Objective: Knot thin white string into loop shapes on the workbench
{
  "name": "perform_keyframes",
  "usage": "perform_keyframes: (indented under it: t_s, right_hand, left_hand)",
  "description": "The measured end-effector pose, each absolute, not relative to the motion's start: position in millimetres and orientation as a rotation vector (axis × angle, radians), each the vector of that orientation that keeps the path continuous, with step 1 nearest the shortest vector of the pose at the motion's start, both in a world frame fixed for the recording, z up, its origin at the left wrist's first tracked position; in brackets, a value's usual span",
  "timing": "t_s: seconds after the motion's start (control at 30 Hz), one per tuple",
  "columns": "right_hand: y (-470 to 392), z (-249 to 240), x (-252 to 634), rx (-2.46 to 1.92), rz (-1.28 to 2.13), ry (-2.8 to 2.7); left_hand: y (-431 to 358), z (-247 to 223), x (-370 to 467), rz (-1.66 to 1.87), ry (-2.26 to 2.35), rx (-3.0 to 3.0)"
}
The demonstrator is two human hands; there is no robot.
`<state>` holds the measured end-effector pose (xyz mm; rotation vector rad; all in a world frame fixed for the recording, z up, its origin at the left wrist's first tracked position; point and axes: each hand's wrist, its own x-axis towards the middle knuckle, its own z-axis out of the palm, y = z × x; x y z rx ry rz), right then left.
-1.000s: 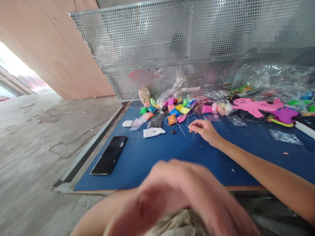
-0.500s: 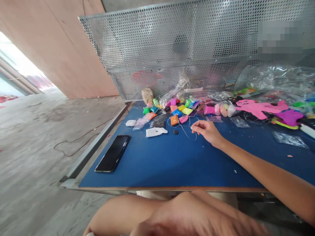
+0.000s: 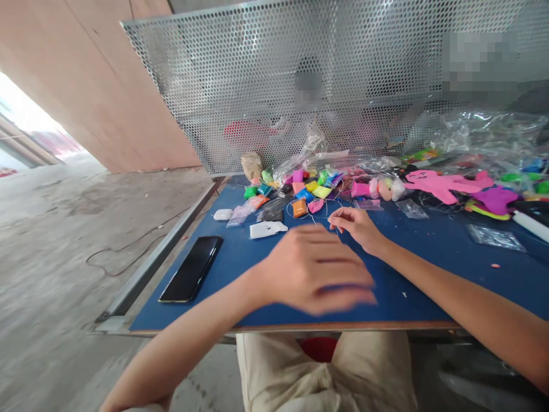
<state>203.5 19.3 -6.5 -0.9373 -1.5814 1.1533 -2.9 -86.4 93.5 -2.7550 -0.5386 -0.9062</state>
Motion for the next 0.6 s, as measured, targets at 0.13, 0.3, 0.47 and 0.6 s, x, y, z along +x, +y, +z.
perform_keyframes:
  t_s: [0.13,0.3,0.47,0.6]
  right_hand:
    - [19,-6,201,-0.905,1.249,-1.51]
    - [16,-6,199,-0.916,1.328,-1.498]
    - [8,-2,195,-0.911,1.306,-1.595]
    - [5,-1,193,-0.919,1.179,-1.691]
  left_hand:
    - [-27,70,-15,-0.746,-0.53,-2.42]
    - [-1,42,-31,-0.725,-0.658,-2.357]
    - [-5,37,-31,-0.658,-0.834,-2.518]
    - [-3,34,-31,-0.76,-0.927,-2.628]
